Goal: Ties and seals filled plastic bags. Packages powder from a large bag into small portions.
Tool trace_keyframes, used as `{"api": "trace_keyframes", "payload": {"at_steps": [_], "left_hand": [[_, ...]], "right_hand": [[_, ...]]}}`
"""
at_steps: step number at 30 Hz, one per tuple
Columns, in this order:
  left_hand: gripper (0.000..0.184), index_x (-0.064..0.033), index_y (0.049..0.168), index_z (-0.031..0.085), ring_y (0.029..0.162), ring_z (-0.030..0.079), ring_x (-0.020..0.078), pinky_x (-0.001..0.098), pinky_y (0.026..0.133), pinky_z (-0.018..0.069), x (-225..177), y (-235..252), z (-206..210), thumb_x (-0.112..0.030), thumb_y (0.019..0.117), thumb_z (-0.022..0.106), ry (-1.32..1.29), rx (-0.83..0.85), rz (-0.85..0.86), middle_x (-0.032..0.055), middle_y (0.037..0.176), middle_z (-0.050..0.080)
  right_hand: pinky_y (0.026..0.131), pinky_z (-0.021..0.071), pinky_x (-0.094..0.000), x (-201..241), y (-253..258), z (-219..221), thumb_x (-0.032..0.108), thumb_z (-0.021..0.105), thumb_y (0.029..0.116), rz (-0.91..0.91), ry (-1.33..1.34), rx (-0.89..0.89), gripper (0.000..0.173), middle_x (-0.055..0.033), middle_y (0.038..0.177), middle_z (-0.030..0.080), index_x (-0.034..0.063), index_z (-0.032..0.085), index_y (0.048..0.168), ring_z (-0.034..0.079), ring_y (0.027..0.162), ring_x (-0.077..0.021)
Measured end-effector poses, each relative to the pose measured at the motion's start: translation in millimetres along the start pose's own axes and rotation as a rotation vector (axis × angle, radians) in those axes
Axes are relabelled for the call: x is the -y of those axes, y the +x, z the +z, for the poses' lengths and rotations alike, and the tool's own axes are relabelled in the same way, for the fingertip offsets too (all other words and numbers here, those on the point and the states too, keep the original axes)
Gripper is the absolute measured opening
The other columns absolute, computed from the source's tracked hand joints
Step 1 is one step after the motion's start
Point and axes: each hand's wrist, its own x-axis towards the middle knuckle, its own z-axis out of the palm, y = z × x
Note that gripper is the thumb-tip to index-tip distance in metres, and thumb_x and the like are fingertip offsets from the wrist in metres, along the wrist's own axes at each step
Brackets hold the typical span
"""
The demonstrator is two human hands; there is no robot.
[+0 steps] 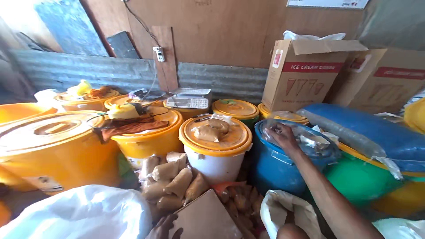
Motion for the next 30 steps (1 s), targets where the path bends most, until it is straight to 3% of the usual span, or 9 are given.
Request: {"api": "trace_keyframes", "payload": {"at_steps": [4,8,10,12,16,18,21,25,30], "left_hand": [[0.061,-0.0087,0.137,0.061,0.109,0.069,0.0194,0.0429,0.093,0.0589,-37.6,-10.0,-17.5,-0.036,0.0859,0.079,-0.301,-0.327,0.178,0.0084,0.124,0.069],[0.066,-0.0159,0.144,0.059,0.131,0.058,0.0259,0.0527,0.108,0.0488,-95.5,-28.7,-47.1,-0.042,0.0872,0.080,-0.223,-0.133,0.361,0.0082,0.139,0.063],[0.053,-0.0115,0.142,0.059,0.126,0.061,0.0294,0.0541,0.104,0.0506,-93.8,-29.0,-32.7,-0.035,0.0966,0.071,-0.282,0.017,0.331,0.0130,0.135,0.064],[0.035,-0.0036,0.131,0.065,0.102,0.070,0.0260,0.0461,0.091,0.0578,-70.7,-30.1,-12.3,-0.023,0.1022,0.063,-0.470,0.033,0.267,0.0154,0.117,0.070],[0.021,-0.0035,0.108,0.073,0.069,0.068,0.0130,0.0333,0.067,0.0596,-38.9,-42.7,-5.9,-0.020,0.1022,0.061,-0.712,0.019,-0.011,0.0060,0.085,0.072],[0.019,-0.0054,0.106,0.073,0.068,0.068,0.0106,0.0297,0.064,0.0598,-35.8,-41.5,-15.0,-0.020,0.1012,0.063,-0.795,-0.006,-0.070,0.0023,0.083,0.072],[0.015,-0.0060,0.101,0.073,0.067,0.068,0.0111,0.0285,0.062,0.0600,-34.6,-42.2,-23.4,-0.018,0.0992,0.064,-0.881,-0.123,-0.131,0.0011,0.081,0.071],[0.011,-0.0074,0.095,0.070,0.062,0.066,0.0106,0.0268,0.058,0.0577,-34.1,-46.7,-21.6,-0.017,0.0971,0.064,-0.911,-0.295,-0.233,-0.0002,0.076,0.069],[0.008,-0.0057,0.096,0.069,0.060,0.068,0.0140,0.0281,0.056,0.0592,-43.6,-44.2,-15.6,-0.012,0.0968,0.066,-0.980,-0.465,-0.284,0.0035,0.077,0.071]], "right_hand": [[0.072,0.0563,-0.0345,84.5,-99.8,73.7,0.018,0.072,0.0882,-0.057,0.050,0.606,0.023,-0.0071,0.085,0.067,0.0002,0.070,0.102,0.064,0.075,-0.0137],[0.076,0.0590,-0.0462,108.0,-193.4,144.3,0.018,0.079,0.0868,-0.135,0.240,1.003,0.024,-0.0127,0.086,0.072,-0.0005,0.072,0.099,0.070,0.078,-0.0227],[0.078,0.0608,-0.0460,100.9,-209.8,160.6,0.015,0.076,0.0886,-0.111,0.320,1.042,0.021,-0.0127,0.089,0.074,-0.0016,0.073,0.101,0.072,0.081,-0.0216],[0.076,0.0606,-0.0355,97.0,-209.2,167.2,0.014,0.076,0.0902,-0.024,0.410,1.051,0.019,-0.0077,0.088,0.074,-0.0016,0.074,0.101,0.070,0.078,-0.0128],[0.077,0.0604,-0.0299,89.7,-191.8,173.0,0.013,0.063,0.0988,0.293,0.697,0.950,0.020,-0.0032,0.097,0.073,0.0017,0.070,0.113,0.069,0.084,-0.0108],[0.089,0.0602,-0.0367,92.3,-186.6,177.3,0.043,0.038,0.1091,0.484,0.959,0.900,0.050,-0.0063,0.120,0.071,0.0058,0.063,0.130,0.069,0.106,-0.0178],[0.099,0.0531,-0.0444,95.3,-174.4,183.6,0.083,0.019,0.0930,0.561,1.268,0.935,0.098,-0.0119,0.137,0.063,0.0073,0.060,0.140,0.061,0.125,-0.0253],[0.107,0.0476,-0.0464,97.1,-175.8,186.2,0.090,0.013,0.0867,0.607,1.337,0.890,0.114,-0.0179,0.145,0.057,0.0002,0.055,0.143,0.056,0.133,-0.0297],[0.109,0.0466,-0.0449,98.3,-183.3,193.5,0.086,0.010,0.0903,0.655,1.299,0.774,0.111,-0.0186,0.145,0.057,-0.0008,0.054,0.144,0.056,0.134,-0.0296]]}}
